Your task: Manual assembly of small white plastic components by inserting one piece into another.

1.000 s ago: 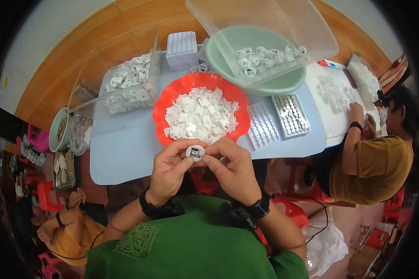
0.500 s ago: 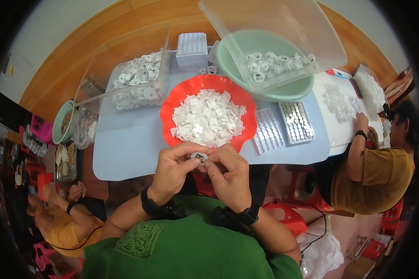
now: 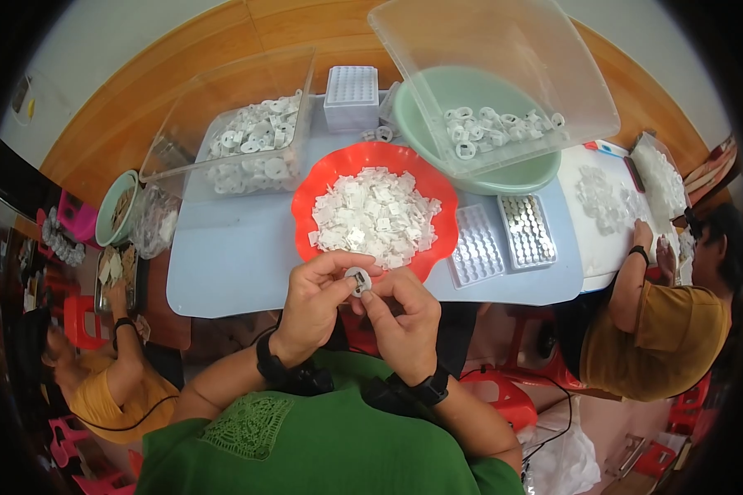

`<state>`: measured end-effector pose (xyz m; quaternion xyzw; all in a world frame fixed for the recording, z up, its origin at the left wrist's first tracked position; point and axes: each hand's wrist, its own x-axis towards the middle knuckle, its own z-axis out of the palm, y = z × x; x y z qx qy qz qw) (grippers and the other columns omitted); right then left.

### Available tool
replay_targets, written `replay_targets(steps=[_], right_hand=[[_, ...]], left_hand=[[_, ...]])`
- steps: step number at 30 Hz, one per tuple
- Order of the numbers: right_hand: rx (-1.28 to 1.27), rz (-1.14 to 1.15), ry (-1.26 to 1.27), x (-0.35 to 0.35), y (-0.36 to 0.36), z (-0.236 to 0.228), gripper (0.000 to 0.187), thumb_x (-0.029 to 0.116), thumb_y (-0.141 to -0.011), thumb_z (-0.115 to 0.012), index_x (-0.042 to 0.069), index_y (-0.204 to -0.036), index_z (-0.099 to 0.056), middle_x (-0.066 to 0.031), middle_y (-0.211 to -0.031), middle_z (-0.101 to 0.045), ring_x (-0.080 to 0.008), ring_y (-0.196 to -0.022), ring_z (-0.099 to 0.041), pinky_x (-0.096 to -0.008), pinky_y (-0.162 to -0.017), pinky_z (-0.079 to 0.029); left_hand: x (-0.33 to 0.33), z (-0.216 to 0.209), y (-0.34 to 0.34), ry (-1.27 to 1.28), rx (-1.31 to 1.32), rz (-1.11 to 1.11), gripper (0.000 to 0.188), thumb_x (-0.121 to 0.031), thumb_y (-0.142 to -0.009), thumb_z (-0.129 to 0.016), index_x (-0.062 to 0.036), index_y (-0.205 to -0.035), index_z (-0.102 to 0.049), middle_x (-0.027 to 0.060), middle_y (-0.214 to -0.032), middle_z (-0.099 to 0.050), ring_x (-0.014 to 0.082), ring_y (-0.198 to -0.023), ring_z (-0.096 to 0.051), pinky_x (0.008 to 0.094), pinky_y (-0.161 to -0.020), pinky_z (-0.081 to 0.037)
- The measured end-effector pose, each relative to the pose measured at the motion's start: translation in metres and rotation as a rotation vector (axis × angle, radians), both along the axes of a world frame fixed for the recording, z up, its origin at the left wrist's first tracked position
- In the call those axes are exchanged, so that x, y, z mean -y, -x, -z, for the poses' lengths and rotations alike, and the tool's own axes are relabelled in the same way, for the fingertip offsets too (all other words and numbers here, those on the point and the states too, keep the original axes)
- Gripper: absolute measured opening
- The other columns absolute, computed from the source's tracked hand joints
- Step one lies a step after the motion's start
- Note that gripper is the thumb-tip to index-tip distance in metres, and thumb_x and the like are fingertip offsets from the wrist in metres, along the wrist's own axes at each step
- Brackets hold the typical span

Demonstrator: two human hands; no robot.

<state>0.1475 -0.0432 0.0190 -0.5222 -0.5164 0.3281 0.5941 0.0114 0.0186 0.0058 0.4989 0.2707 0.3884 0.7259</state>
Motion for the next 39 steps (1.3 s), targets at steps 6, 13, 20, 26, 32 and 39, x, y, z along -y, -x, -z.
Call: replay_targets(steps=[6, 13, 20, 26, 32, 39], right_hand=[[-0.188, 0.002, 0.016, -0.001, -0.002, 0.005, 0.005, -0.007, -0.084, -0.062, -0.002, -0.082, -0.062, -0.0044, -0.081, -0.058, -0.0089, -0.071, -0.057, -0.022, -0.063, -0.046], [-0.296, -0.022, 0.06, 0.0, -0.002, 0.005, 0.005, -0.004, -0.086, -0.062, -0.003, -0.091, -0.06, -0.0052, -0.085, -0.063, -0.0087, -0.072, -0.061, -0.0215, -0.064, -0.051], [-0.379, -0.065, 0.116, -0.002, -0.001, -0.007, 0.014, -0.007, -0.084, -0.063, -0.004, -0.097, -0.057, -0.0072, -0.084, -0.064, -0.01, -0.074, -0.063, -0.0232, -0.066, -0.054], [-0.399, -0.072, -0.001, 0.002, 0.003, -0.003, 0.019, -0.014, -0.081, -0.06, -0.004, -0.096, -0.057, -0.0068, -0.092, -0.06, -0.0112, -0.079, -0.063, -0.0237, -0.069, -0.054], [-0.444, -0.124, -0.047, 0.002, 0.002, 0.002, 0.021, -0.016, -0.08, -0.06, -0.004, -0.096, -0.057, -0.0068, -0.095, -0.058, -0.0122, -0.082, -0.062, -0.0247, -0.072, -0.054], [-0.408, -0.118, -0.018, 0.004, 0.003, 0.0, 0.022, -0.014, -0.08, -0.063, -0.004, -0.098, -0.057, -0.0069, -0.097, -0.058, -0.0129, -0.085, -0.062, -0.0245, -0.074, -0.053]], left_hand=[[0.01, -0.019, -0.012, -0.01, 0.1, -0.158, 0.032, 0.003, -0.092, -0.048, 0.0038, -0.123, -0.052, 0.0135, -0.105, -0.065, 0.0114, -0.082, -0.062, 0.0232, -0.068, -0.052], [0.007, -0.007, -0.002, -0.107, -0.078, -0.04, 0.027, -0.003, -0.094, -0.054, 0.0033, -0.12, -0.054, 0.0096, -0.1, -0.062, 0.011, -0.083, -0.062, 0.0239, -0.069, -0.053], [0.009, -0.017, 0.0, -0.771, -0.341, -0.296, 0.027, 0.006, -0.084, -0.059, 0.0008, -0.111, -0.061, 0.012, -0.091, -0.062, 0.018, -0.074, -0.064, 0.0276, -0.064, -0.053], [0.013, -0.013, 0.001, -0.906, -0.309, -0.363, 0.029, 0.005, -0.082, -0.065, 0.0016, -0.111, -0.062, 0.0137, -0.096, -0.063, 0.0213, -0.079, -0.064, 0.0286, -0.066, -0.053], [0.016, -0.009, 0.0, -0.893, -0.297, -0.408, 0.033, 0.009, -0.078, -0.063, 0.0008, -0.11, -0.062, 0.0135, -0.095, -0.063, 0.0247, -0.077, -0.065, 0.0317, -0.065, -0.052], [0.017, -0.008, 0.001, -0.848, -0.228, -0.423, 0.031, 0.007, -0.081, -0.063, 0.0016, -0.111, -0.061, 0.0148, -0.096, -0.064, 0.0239, -0.078, -0.065, 0.0314, -0.066, -0.054]])
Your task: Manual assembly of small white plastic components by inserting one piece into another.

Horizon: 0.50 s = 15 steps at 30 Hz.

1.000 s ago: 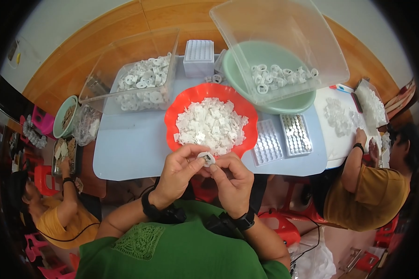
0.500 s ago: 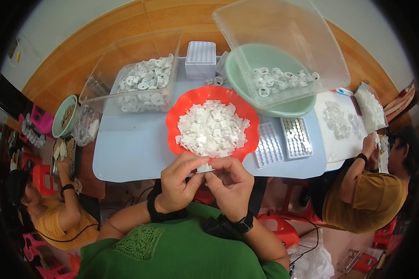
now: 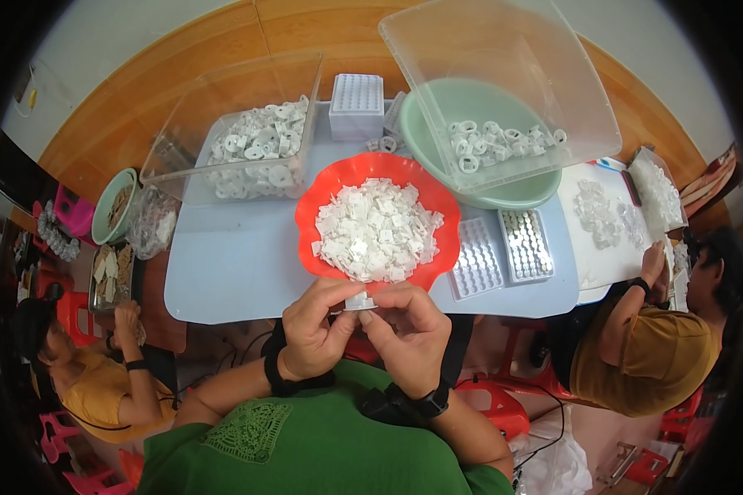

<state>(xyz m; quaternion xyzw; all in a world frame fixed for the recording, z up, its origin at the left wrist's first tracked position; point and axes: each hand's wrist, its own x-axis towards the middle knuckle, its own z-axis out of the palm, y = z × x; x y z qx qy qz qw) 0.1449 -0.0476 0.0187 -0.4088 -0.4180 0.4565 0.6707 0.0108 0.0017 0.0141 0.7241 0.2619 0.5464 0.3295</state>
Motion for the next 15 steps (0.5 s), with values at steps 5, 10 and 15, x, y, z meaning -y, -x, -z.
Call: replay_targets(steps=[5, 10, 15], right_hand=[[0.284, 0.064, -0.02, 0.003, -0.008, -0.004, 0.015, -0.008, -0.081, -0.068, -0.003, -0.093, -0.06, -0.0078, -0.092, -0.062, -0.0111, -0.081, -0.063, -0.0234, -0.07, -0.053], [0.161, 0.024, 0.072, -0.001, -0.006, -0.009, 0.01, -0.004, -0.083, -0.068, -0.003, -0.09, -0.061, -0.0071, -0.083, -0.065, -0.0101, -0.073, -0.063, -0.0218, -0.062, -0.051], [-0.159, -0.194, 0.294, -0.01, -0.01, -0.01, 0.007, 0.001, -0.088, -0.064, -0.003, -0.092, -0.061, -0.0084, -0.08, -0.066, -0.0107, -0.065, -0.062, -0.0219, -0.056, -0.051]], left_hand=[[-0.001, -0.003, 0.003, 0.02, -0.05, 0.047, 0.029, 0.006, -0.083, -0.063, 0.0018, -0.112, -0.06, 0.0151, -0.097, -0.063, 0.0216, -0.079, -0.065, 0.0297, -0.066, -0.054], [-0.002, 0.006, 0.005, 0.352, 0.094, 0.26, 0.03, 0.004, -0.087, -0.06, 0.0021, -0.117, -0.058, 0.0103, -0.099, -0.062, 0.0144, -0.081, -0.063, 0.0272, -0.069, -0.054], [-0.018, -0.001, 0.021, 0.578, 0.228, 0.566, 0.038, -0.014, -0.091, -0.065, 0.0035, -0.123, -0.055, 0.0075, -0.104, -0.058, 0.0121, -0.09, -0.058, 0.0246, -0.076, -0.051]])
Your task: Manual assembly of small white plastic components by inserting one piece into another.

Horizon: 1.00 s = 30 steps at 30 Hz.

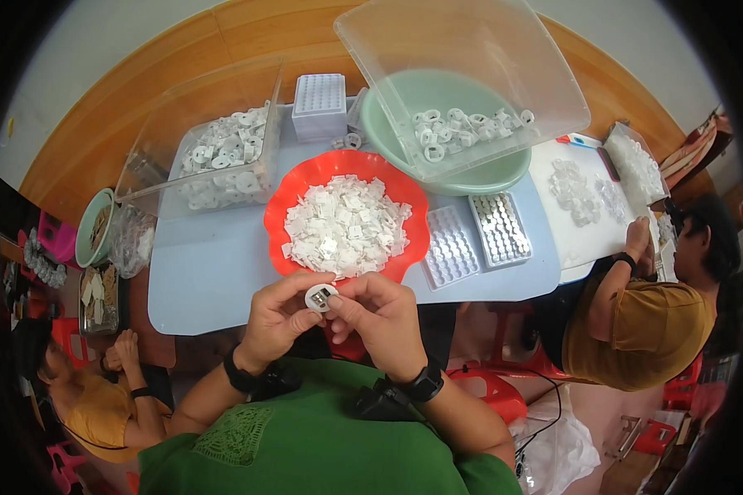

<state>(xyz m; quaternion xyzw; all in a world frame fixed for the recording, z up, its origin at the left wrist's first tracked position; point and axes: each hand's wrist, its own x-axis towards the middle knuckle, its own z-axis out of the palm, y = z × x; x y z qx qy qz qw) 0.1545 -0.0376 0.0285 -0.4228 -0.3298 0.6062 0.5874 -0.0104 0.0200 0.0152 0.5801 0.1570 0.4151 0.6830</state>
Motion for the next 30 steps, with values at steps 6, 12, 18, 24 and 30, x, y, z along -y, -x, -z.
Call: replay_targets(steps=[6, 12, 18, 24, 30], right_hand=[[0.434, -0.102, -0.015, -0.03, -0.021, -0.023, 0.011, 0.005, -0.087, -0.063, -0.004, -0.093, -0.063, -0.0094, -0.077, -0.066, -0.0128, -0.067, -0.064, -0.0249, -0.056, -0.052], [1.431, -0.147, -0.361, -0.08, -0.056, -0.009, 0.017, 0.002, -0.077, -0.064, 0.0, -0.094, -0.065, -0.0141, -0.082, -0.067, -0.0281, -0.075, -0.066, -0.0355, -0.066, -0.051], [1.772, -0.455, -0.299, -0.101, -0.043, 0.0, 0.014, 0.01, -0.072, -0.064, 0.005, -0.085, -0.067, -0.0151, -0.08, -0.065, -0.034, -0.078, -0.063, -0.0422, -0.072, -0.05], [1.641, -0.49, -0.25, -0.108, -0.044, 0.004, 0.006, 0.008, -0.072, -0.059, 0.005, -0.072, -0.064, -0.0154, -0.072, -0.064, -0.0339, -0.075, -0.063, -0.0444, -0.068, -0.05], [1.606, -0.535, -0.382, -0.104, -0.044, 0.002, 0.016, 0.005, -0.068, -0.062, 0.005, -0.084, -0.065, -0.0096, -0.072, -0.064, -0.0287, -0.07, -0.063, -0.0386, -0.064, -0.049]], left_hand=[[-0.017, -0.001, 0.018, 0.004, -0.074, -0.108, 0.031, -0.011, -0.085, -0.071, 0.0015, -0.112, -0.06, 0.0048, -0.101, -0.056, 0.012, -0.09, -0.058, 0.0272, -0.079, -0.051], [-0.031, -0.004, 0.037, 0.262, 0.042, -0.109, 0.044, -0.023, -0.082, -0.075, 0.0008, -0.114, -0.055, 0.0114, -0.098, -0.065, 0.0152, -0.079, -0.063, 0.0249, -0.067, -0.051], [-0.03, -0.005, 0.036, 0.384, 0.115, -0.146, 0.047, -0.02, -0.089, -0.068, -0.0002, -0.127, -0.051, 0.0109, -0.092, -0.066, 0.0124, -0.071, -0.062, 0.023, -0.058, -0.049], [-0.031, 0.003, 0.038, 0.421, 0.079, -0.112, 0.042, -0.016, -0.094, -0.06, -0.0006, -0.132, -0.05, 0.0101, -0.099, -0.066, 0.0108, -0.074, -0.06, 0.0224, -0.063, -0.049], [-0.031, 0.002, 0.037, 0.492, 0.166, -0.079, 0.038, -0.008, -0.095, -0.055, -0.0031, -0.132, -0.051, 0.0029, -0.096, -0.06, 0.0111, -0.08, -0.06, 0.0227, -0.068, -0.05]])
